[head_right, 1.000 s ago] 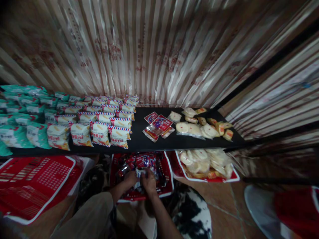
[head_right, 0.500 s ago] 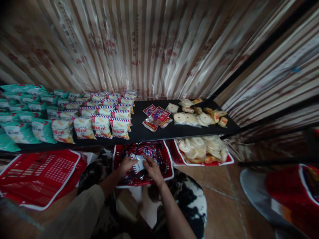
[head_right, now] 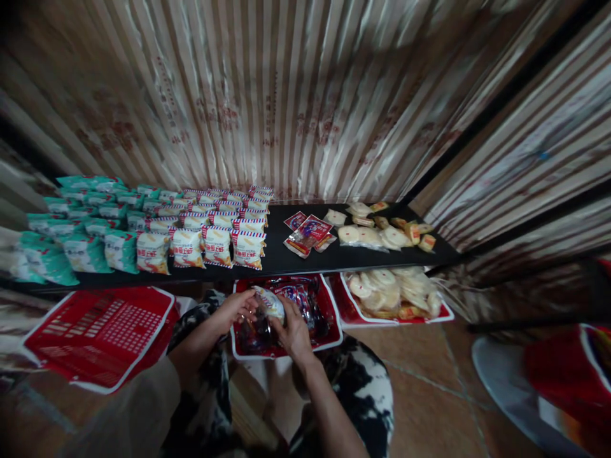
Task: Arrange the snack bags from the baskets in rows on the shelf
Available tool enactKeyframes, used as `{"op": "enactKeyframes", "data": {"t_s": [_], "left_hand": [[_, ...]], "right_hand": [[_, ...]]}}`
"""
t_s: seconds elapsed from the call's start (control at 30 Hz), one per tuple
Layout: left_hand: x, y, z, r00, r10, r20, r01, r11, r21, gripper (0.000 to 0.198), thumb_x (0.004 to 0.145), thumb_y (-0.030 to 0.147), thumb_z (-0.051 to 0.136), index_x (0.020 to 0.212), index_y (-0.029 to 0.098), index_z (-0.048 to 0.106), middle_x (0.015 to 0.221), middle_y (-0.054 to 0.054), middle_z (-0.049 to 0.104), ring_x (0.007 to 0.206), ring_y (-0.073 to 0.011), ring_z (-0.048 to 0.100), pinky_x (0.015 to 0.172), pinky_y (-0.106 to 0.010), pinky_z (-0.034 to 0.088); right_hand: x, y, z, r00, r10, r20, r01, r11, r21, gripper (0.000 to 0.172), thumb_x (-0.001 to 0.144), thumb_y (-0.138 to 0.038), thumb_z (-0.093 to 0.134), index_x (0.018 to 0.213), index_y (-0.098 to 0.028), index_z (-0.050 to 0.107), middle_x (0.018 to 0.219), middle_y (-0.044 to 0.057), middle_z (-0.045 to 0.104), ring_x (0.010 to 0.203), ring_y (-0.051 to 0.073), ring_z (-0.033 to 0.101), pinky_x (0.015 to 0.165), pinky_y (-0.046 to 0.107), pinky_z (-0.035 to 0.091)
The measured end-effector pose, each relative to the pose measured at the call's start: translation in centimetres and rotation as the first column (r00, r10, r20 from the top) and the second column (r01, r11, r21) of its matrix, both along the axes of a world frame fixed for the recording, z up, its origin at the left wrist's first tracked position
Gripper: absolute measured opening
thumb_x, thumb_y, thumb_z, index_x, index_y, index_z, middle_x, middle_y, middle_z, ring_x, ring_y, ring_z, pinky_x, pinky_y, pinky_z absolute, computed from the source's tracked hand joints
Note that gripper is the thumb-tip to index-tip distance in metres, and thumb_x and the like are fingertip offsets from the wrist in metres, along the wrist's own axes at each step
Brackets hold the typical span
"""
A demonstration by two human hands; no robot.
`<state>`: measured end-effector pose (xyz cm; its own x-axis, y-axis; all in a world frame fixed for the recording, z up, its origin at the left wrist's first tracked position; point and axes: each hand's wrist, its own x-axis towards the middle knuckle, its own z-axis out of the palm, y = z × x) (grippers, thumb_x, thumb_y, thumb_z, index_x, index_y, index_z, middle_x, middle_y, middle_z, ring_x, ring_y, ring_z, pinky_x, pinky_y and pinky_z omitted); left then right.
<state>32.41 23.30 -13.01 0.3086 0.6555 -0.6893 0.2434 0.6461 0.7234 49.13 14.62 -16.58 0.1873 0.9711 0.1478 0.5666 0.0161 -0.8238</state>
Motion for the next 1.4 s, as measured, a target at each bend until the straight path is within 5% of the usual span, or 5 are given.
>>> {"op": "enactKeyframes", "data": {"t_s": [0.17, 0.43, 0.8, 1.07, 1.4], "left_hand": [[-1.9, -0.5, 1.5, 0.998, 0.049, 0.035, -0.054, 0.987, 0.15, 0.039, 0.076, 0.05, 0.057, 0.087, 0.013, 0.06, 0.087, -0.007, 0.065, 0.075, -0.0142, 0.063, 0.049, -0.018, 0.036], [-3.4, -2.2, 2.0, 0.981, -0.099, 0.167, 0.057, 0.969, 0.242, 0.064, 0.063, 0.038, 0.074, 0.119, 0.015, 0.053, 0.113, -0.012, 0.063, 0.094, -0.0199, 0.062, 0.061, -0.023, 0.046], [-5.7, -0.3, 1.6, 0.979, -0.167, 0.113, 0.078, 0.831, 0.551, 0.045, 0.072, 0.026, 0.062, 0.115, 0.018, 0.059, 0.102, -0.005, 0.07, 0.087, -0.0184, 0.065, 0.079, -0.031, 0.051], [-9.5, 1.6, -0.1, 0.991, 0.044, -0.124, 0.064, 0.661, 0.748, 0.047, 0.075, 0.03, 0.055, 0.12, 0.017, 0.054, 0.116, -0.01, 0.064, 0.099, -0.021, 0.063, 0.079, -0.032, 0.053], [-12.4, 3.2, 0.2, 0.97, 0.187, -0.153, 0.039, 0.505, 0.862, 0.046, 0.082, 0.022, 0.043, 0.128, 0.018, 0.045, 0.119, -0.012, 0.058, 0.107, -0.0191, 0.059, 0.082, -0.033, 0.054]], "right_hand": [[-0.5, 0.2, 2.5, 0.896, -0.26, -0.36, 0.203, 0.961, -0.19, 0.059, 0.072, -0.049, 0.064, 0.121, -0.017, 0.054, 0.106, 0.01, 0.068, 0.098, 0.028, 0.063, 0.09, 0.045, 0.047], [-4.1, 0.8, 4.9, 0.568, -0.26, -0.781, 0.089, 0.962, -0.256, 0.058, 0.067, -0.055, 0.068, 0.11, -0.018, 0.057, 0.099, 0.009, 0.072, 0.089, 0.029, 0.068, 0.08, 0.041, 0.053], [-7.2, 1.6, 7.5, 0.852, -0.099, -0.513, 0.041, 0.992, -0.123, 0.06, 0.066, -0.053, 0.07, 0.113, -0.018, 0.06, 0.107, 0.009, 0.07, 0.098, 0.029, 0.064, 0.086, 0.042, 0.05], [-10.7, 6.0, 5.6, 0.922, 0.004, -0.388, -0.003, 1.0, 0.003, 0.048, 0.073, -0.043, 0.066, 0.114, -0.019, 0.06, 0.112, 0.009, 0.067, 0.102, 0.028, 0.061, 0.091, 0.042, 0.047], [-14.6, 11.0, 4.0, 0.968, -0.104, -0.228, 0.127, 0.988, 0.089, 0.045, 0.075, -0.037, 0.062, 0.117, -0.019, 0.059, 0.115, 0.009, 0.065, 0.106, 0.026, 0.059, 0.093, 0.038, 0.045]]}}
